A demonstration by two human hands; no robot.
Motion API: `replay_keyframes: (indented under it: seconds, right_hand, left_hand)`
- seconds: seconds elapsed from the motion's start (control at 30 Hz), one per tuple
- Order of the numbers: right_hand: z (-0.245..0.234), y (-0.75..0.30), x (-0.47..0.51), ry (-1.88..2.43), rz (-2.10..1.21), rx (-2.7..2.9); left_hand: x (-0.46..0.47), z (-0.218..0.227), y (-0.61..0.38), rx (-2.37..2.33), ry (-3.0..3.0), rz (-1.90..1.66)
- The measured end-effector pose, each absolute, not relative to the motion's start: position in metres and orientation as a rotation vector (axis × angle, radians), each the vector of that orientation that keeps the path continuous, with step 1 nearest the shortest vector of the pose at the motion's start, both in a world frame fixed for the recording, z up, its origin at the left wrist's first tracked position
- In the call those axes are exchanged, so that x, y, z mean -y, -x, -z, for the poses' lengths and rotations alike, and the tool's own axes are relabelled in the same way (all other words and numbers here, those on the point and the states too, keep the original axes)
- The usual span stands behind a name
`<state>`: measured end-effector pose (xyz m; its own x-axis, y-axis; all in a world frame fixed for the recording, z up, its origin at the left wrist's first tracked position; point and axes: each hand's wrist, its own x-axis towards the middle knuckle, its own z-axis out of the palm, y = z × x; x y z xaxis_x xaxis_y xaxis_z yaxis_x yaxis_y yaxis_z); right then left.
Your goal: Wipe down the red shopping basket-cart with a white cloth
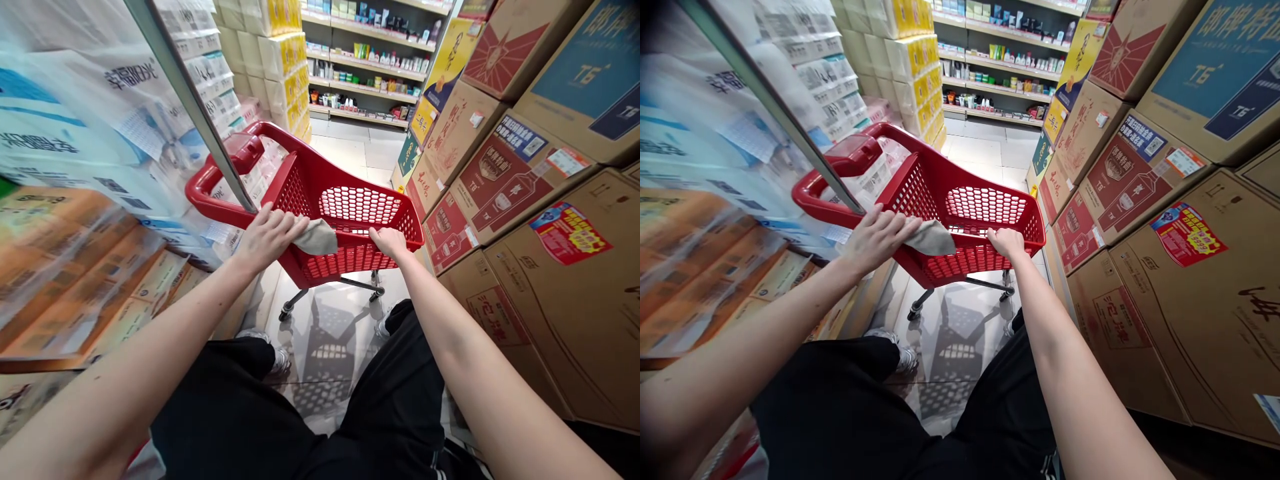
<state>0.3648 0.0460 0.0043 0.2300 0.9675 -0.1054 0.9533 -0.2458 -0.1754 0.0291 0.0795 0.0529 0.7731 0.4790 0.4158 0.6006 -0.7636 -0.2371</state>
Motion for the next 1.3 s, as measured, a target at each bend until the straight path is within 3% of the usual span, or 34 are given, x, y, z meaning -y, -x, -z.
replay_keyframes:
  seconds: [0.23,0.53,1.3]
  right_hand:
    - [-0.002,-0.365,-0.048,2.428,-0.271,1.871]
    - [-0.001,-0.372,-0.043,2.415,-0.266,1.881]
    - [-0.01,-0.345,-0.048,2.257,-0.281,1.939]
  left_hand:
    - [-0.075,-0.054,-0.012,0.862,2.547,0.544]
    - [-0.077,-0.065,-0.028,0.775,2.435,0.325]
    - [-0.062,-0.063,-0.057,0.707,2.466,0.437]
